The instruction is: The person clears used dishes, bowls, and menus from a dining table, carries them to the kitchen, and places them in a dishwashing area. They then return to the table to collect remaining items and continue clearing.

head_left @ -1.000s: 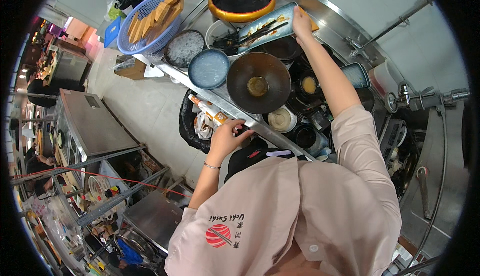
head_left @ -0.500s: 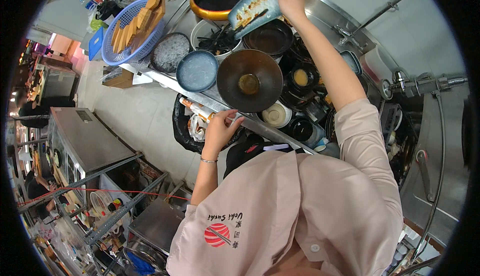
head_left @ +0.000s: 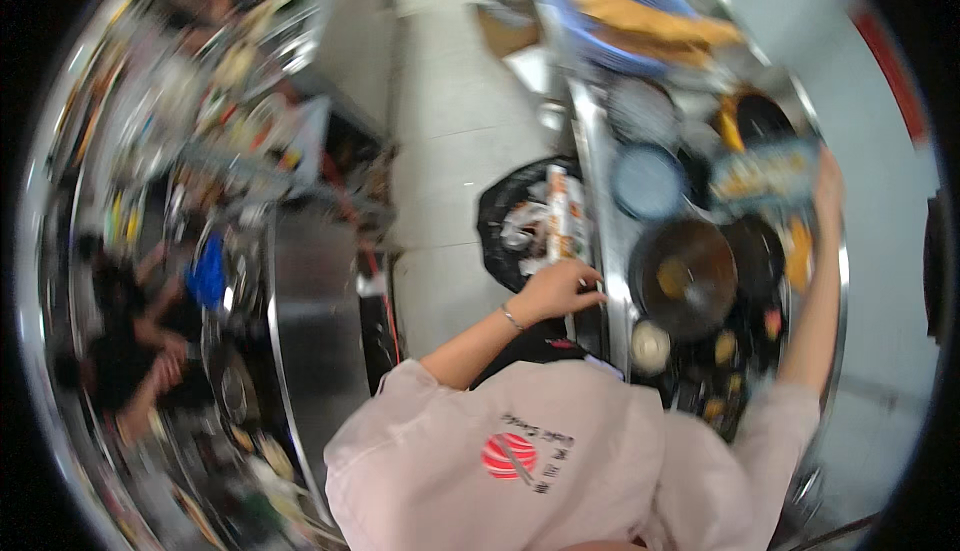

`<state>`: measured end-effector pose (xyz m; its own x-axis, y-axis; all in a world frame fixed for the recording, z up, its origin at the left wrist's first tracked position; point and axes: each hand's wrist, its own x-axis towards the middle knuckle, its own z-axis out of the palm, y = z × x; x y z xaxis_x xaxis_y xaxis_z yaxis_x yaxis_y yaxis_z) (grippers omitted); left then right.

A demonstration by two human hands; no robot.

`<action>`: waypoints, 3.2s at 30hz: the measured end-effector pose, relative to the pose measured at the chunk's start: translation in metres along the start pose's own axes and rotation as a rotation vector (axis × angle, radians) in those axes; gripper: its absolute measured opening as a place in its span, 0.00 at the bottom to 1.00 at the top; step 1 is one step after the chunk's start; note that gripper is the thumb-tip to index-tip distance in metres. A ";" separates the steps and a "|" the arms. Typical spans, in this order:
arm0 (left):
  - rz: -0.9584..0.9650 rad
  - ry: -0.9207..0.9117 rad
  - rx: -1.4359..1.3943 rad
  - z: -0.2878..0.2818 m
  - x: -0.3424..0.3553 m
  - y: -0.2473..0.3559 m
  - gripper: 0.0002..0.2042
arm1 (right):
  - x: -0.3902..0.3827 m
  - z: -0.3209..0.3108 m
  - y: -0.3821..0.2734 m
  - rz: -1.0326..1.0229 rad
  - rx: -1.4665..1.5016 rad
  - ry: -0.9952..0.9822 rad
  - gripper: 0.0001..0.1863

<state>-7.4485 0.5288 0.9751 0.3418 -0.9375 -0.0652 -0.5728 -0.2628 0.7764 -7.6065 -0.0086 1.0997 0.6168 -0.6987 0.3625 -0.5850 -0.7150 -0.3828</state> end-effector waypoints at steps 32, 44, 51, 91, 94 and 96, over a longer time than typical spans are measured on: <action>0.292 0.050 -0.507 0.000 0.131 0.061 0.16 | -0.253 -0.087 -0.081 0.487 0.278 0.773 0.24; 0.960 -0.323 -0.298 0.128 0.261 0.278 0.09 | -0.569 -0.172 -0.158 1.147 0.330 1.325 0.19; 1.556 -0.381 0.407 0.353 0.232 0.369 0.18 | -0.600 -0.239 -0.112 1.034 -0.270 1.123 0.18; 1.116 -0.336 0.641 0.373 0.186 0.340 0.21 | -0.415 -0.146 0.231 0.343 0.112 0.081 0.15; 1.229 -0.185 0.419 0.380 0.171 0.324 0.29 | -0.434 -0.133 0.232 0.134 -0.193 0.216 0.13; 1.234 -0.191 0.436 0.387 0.172 0.313 0.33 | -0.435 -0.131 0.231 0.231 -0.069 0.132 0.13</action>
<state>-7.8571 0.1973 0.9641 -0.6626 -0.6202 0.4198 -0.6336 0.7631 0.1273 -8.0785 0.1272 0.9646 0.3916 -0.8373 0.3815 -0.7394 -0.5332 -0.4112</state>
